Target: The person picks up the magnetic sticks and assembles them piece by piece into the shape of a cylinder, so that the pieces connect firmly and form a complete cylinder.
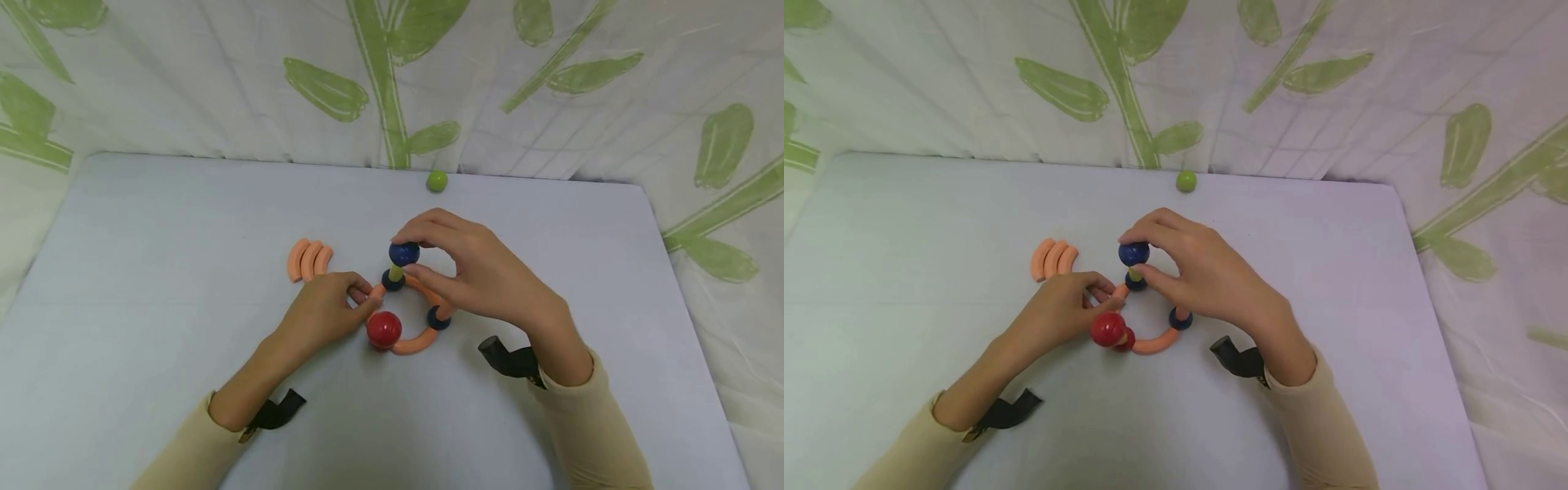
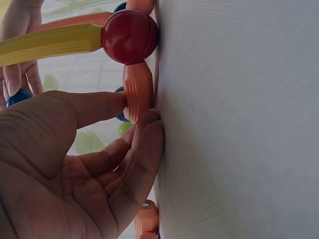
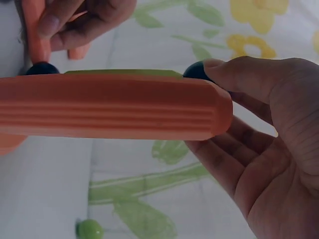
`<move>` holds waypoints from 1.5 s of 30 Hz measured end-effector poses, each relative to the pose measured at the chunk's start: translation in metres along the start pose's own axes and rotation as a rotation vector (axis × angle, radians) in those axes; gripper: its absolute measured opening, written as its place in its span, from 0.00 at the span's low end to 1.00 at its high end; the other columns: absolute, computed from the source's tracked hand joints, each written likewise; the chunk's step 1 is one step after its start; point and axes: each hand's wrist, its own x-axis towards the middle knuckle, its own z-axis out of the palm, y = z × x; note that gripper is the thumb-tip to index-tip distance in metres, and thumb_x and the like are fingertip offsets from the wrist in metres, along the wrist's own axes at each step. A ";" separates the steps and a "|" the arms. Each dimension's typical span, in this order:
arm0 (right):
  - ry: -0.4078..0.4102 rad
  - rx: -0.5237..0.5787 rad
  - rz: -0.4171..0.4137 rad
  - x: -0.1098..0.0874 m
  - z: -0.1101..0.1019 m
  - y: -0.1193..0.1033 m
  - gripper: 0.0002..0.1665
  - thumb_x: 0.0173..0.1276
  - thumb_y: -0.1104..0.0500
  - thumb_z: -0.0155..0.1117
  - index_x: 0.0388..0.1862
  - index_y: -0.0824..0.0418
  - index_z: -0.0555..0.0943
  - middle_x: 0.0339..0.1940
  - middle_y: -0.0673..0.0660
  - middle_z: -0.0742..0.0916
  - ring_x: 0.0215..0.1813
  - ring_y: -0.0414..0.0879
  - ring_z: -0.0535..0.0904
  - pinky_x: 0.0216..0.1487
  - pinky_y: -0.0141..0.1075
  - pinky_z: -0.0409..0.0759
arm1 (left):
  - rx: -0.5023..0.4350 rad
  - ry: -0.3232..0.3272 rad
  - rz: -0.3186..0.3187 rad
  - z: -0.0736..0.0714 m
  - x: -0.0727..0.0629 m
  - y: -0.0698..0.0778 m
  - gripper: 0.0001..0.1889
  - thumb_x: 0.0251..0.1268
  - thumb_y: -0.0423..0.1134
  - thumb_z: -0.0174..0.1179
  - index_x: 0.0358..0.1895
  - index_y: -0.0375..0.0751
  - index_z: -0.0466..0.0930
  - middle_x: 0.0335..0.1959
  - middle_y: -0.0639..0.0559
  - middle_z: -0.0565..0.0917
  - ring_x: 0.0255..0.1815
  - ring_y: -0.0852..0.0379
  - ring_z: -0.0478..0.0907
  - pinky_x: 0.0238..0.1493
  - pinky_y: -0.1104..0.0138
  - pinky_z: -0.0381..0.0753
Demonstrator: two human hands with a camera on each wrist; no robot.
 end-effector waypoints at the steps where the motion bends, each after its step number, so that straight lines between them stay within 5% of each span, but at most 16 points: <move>1: 0.006 -0.003 -0.004 0.000 0.000 0.000 0.19 0.72 0.59 0.74 0.60 0.57 0.84 0.56 0.48 0.86 0.57 0.38 0.84 0.63 0.38 0.83 | 0.001 0.000 0.001 0.000 0.000 0.000 0.15 0.71 0.51 0.68 0.49 0.45 0.90 0.38 0.54 0.91 0.29 0.61 0.80 0.33 0.66 0.79; 38: 0.024 -0.061 0.007 0.000 -0.002 -0.001 0.22 0.72 0.58 0.74 0.63 0.55 0.82 0.58 0.48 0.86 0.60 0.40 0.83 0.65 0.42 0.82 | 0.017 -0.012 -0.012 -0.001 0.000 0.001 0.16 0.72 0.52 0.67 0.50 0.45 0.89 0.39 0.53 0.91 0.29 0.59 0.80 0.33 0.66 0.79; 45: 0.097 -0.051 -0.036 -0.002 -0.010 0.002 0.20 0.72 0.62 0.73 0.61 0.58 0.84 0.58 0.51 0.88 0.60 0.43 0.84 0.65 0.41 0.83 | 0.019 -0.019 -0.030 -0.001 0.000 0.001 0.16 0.72 0.52 0.68 0.51 0.46 0.89 0.40 0.53 0.91 0.32 0.59 0.80 0.35 0.66 0.79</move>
